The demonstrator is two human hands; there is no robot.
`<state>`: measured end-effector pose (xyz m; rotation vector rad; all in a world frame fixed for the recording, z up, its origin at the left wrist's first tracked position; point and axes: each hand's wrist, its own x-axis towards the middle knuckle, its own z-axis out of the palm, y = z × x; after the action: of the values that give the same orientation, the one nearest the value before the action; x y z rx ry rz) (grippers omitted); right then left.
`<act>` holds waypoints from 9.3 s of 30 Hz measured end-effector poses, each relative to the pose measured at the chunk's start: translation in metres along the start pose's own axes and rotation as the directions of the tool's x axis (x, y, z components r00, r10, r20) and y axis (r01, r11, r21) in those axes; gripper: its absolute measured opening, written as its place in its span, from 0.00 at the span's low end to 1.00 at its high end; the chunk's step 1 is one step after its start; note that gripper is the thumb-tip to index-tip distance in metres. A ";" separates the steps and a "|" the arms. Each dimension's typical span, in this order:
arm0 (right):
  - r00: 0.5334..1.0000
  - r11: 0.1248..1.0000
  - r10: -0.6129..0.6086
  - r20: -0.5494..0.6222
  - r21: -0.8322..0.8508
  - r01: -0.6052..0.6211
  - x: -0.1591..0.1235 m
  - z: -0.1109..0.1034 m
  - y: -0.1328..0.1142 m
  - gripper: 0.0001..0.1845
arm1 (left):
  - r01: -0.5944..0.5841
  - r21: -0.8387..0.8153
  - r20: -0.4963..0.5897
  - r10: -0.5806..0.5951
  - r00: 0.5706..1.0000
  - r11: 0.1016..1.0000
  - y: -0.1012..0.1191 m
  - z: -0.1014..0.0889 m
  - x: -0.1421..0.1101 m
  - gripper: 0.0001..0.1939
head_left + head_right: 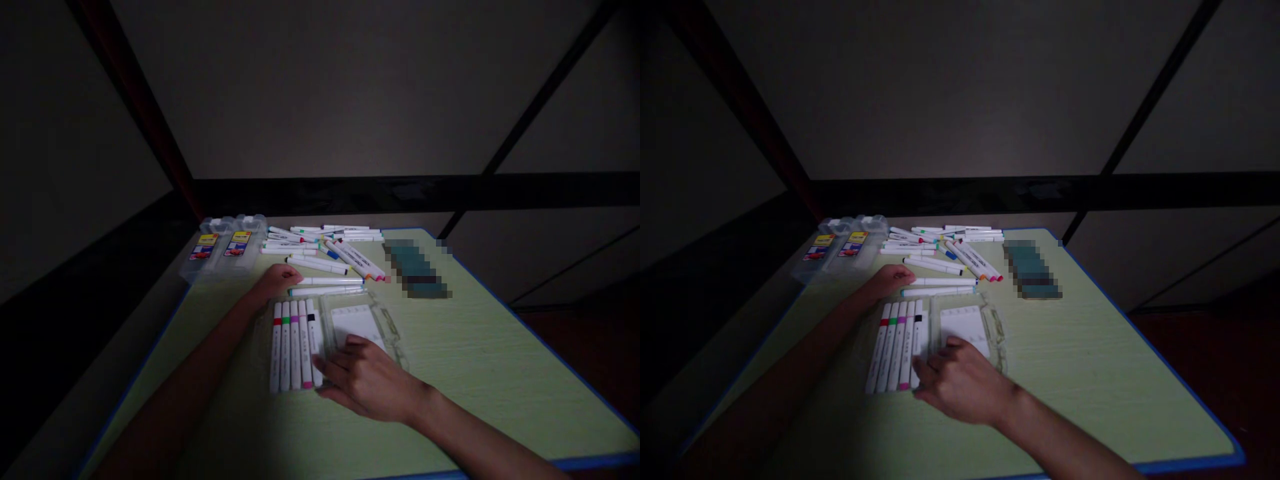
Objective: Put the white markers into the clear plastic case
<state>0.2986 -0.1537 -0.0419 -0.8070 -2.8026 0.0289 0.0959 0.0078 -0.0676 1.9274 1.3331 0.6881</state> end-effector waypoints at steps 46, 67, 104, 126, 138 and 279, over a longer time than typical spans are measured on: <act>1.000 0.999 0.008 0.022 0.052 -0.009 -0.003 0.000 0.000 0.26 | 0.075 -0.078 -0.073 -0.081 0.994 0.994 0.011 -0.005 -0.005 0.15; 0.999 1.000 0.007 0.052 0.028 -0.009 -0.002 -0.001 0.001 0.23 | -0.034 -0.004 -0.106 0.034 0.994 0.999 0.008 0.003 -0.006 0.10; 1.000 1.000 0.003 0.007 0.029 -0.003 -0.001 0.002 0.002 0.22 | 0.039 0.079 -0.265 -0.016 0.964 0.996 -0.008 -0.003 0.000 0.17; 1.000 1.000 -0.021 0.004 0.016 0.021 -0.002 0.002 0.003 0.21 | 0.027 -0.051 -0.116 -0.033 0.993 0.998 -0.007 -0.010 -0.003 0.17; 0.970 0.999 0.029 -0.241 -0.037 -0.039 -0.006 -0.004 0.007 0.15 | 0.025 -0.092 -0.143 -0.038 0.989 0.995 -0.004 -0.010 -0.004 0.16; 0.809 0.704 0.523 -0.269 0.672 -0.232 -0.008 -0.016 0.021 0.14 | -0.025 -0.522 -0.016 0.020 1.000 0.853 0.034 -0.004 -0.011 0.17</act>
<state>0.3197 -0.1404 -0.0295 -1.0444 -1.9402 0.7019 0.1089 -0.0095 -0.0390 1.4959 0.9922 0.9606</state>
